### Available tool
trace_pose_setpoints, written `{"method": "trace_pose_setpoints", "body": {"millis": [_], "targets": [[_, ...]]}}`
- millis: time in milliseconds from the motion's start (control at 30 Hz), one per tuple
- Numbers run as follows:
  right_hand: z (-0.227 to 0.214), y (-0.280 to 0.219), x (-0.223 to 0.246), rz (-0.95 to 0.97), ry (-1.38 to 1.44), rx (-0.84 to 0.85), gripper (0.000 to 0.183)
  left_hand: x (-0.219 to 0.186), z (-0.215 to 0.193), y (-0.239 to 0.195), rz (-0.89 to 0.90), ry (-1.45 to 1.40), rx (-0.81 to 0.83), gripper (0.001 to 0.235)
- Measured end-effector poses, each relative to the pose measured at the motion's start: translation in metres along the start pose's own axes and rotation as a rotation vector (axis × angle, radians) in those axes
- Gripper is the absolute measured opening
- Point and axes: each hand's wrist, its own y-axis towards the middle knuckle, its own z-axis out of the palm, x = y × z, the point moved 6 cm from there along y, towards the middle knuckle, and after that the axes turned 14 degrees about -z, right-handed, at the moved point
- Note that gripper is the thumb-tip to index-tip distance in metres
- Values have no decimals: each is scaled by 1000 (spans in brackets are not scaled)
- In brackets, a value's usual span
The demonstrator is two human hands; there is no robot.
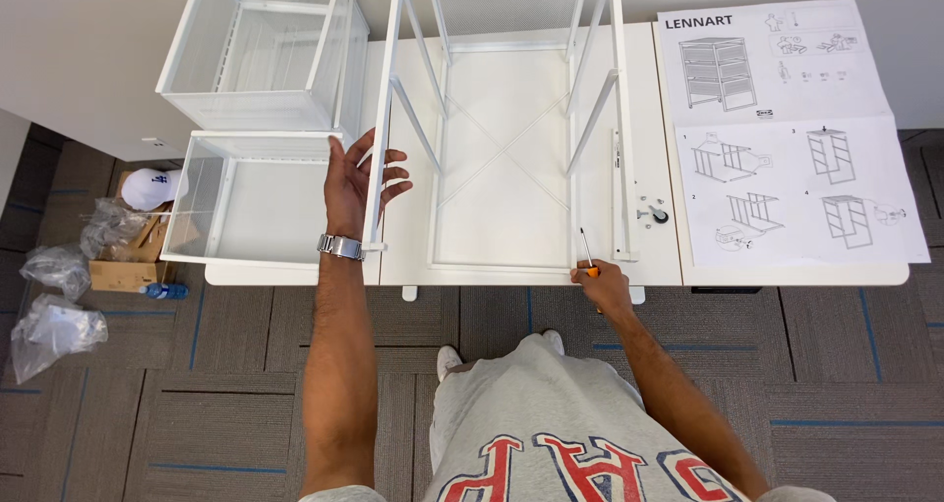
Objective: The person assembles a white metal mesh shelving unit on a table. They use a screwdriver to attach vertical and horizontal bars to the frame, following an instruction sheet labeled LENNART. The person secures multiple joints and positions the assembled frame upright.
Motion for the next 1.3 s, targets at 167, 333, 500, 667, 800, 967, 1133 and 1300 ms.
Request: {"method": "trace_pose_setpoints", "body": {"millis": [167, 333, 500, 667, 800, 967, 1133, 1300], "targets": [[-14, 9, -14, 74, 114, -75, 39, -10, 31, -5, -23, 96, 113, 54], [-97, -36, 115, -56, 637, -225, 37, -14, 33, -6, -83, 133, 96, 50], [-162, -86, 234, -187, 866, -146, 69, -19, 38, -4, -93, 119, 132, 46], [-173, -79, 264, -427, 556, -173, 40, -22, 47, -1, -79, 82, 188, 26], [-173, -81, 273, -473, 544, -219, 29, -18, 46, 4, -68, 79, 211, 20], [-178, -77, 271, -565, 486, -267, 24, -22, 51, 2, -54, 46, 251, 20], [-179, -79, 274, -579, 483, -262, 26, -22, 47, -1, -53, 44, 253, 20], [-184, -75, 279, -608, 480, -257, 28, -20, 47, 0, -52, 18, 258, 19]]}}
